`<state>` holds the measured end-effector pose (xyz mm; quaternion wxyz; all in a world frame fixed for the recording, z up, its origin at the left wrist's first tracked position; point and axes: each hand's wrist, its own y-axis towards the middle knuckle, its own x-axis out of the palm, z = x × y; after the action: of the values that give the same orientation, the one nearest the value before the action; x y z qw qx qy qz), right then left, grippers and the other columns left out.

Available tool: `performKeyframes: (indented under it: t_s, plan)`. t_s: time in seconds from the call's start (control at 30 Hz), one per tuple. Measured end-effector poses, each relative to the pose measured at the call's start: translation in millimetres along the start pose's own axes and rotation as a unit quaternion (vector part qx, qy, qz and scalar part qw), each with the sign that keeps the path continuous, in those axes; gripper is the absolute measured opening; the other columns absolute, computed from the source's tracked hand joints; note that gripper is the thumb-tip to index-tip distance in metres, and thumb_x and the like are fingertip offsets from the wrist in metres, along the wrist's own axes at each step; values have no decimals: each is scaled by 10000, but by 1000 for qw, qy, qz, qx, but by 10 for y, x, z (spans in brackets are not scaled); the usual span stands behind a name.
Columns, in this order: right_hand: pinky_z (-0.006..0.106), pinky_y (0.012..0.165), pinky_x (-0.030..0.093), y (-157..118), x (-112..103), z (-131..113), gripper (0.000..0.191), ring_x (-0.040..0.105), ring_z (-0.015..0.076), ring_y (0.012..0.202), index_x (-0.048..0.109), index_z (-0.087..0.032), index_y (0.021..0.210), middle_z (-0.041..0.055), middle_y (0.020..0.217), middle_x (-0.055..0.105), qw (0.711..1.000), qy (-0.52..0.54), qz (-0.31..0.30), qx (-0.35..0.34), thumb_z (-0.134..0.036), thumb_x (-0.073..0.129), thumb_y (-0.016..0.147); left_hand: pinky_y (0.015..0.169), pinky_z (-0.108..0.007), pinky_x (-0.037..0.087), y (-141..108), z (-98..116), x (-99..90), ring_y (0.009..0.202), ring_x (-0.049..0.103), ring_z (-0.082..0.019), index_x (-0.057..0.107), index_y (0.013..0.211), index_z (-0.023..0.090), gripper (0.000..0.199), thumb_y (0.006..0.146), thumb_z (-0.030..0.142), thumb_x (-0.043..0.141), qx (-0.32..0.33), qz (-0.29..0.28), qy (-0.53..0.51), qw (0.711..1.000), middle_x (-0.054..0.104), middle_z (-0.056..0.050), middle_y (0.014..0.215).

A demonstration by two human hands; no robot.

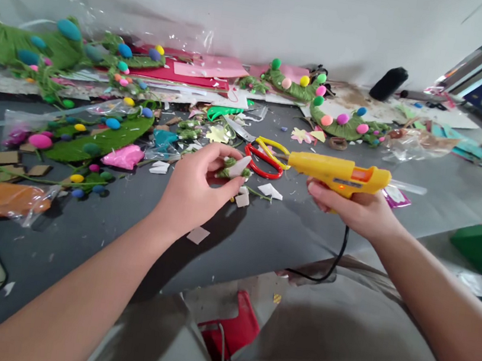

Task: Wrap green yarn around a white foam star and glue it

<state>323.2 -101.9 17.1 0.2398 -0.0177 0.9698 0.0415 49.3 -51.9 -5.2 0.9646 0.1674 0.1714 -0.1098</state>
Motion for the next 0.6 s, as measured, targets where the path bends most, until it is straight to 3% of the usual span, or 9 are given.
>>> performKeyframes:
  t_s: [0.17, 0.27, 0.4, 0.6]
  plan:
    - [333, 746, 641, -49, 42, 16, 189, 718, 199, 805, 770, -238, 941, 34, 895, 781, 996, -35, -45, -67, -398, 745, 844, 672, -243, 606, 4, -31, 5, 780, 739, -166, 685, 1039, 210, 291, 782, 199, 822, 0, 1, -47, 999, 781, -22, 899]
    - [326, 882, 647, -66, 58, 25, 218, 756, 216, 944, 771, -207, 1007, 58, 1014, 808, 994, -29, -72, -79, -374, 727, 875, 657, -242, 607, 0, -25, 10, 760, 739, -162, 685, 1040, 210, 288, 786, 191, 819, -1, -7, -52, 999, 782, -21, 893]
    - [292, 886, 651, -72, 72, 31, 197, 773, 208, 949, 777, -194, 1008, 58, 1025, 815, 992, -29, -75, -98, -335, 727, 881, 655, -249, 611, -5, 1, 15, 751, 741, -165, 680, 1026, 208, 282, 783, 197, 822, 4, -11, -59, 998, 780, -21, 885]
    - [285, 862, 666, -63, 109, 19, 208, 789, 212, 918, 794, -221, 1012, 29, 979, 825, 994, -20, -82, -70, -348, 764, 850, 655, -269, 622, -16, 30, 20, 744, 743, -176, 678, 1027, 206, 291, 777, 210, 827, -3, -19, -69, 997, 779, -18, 868]
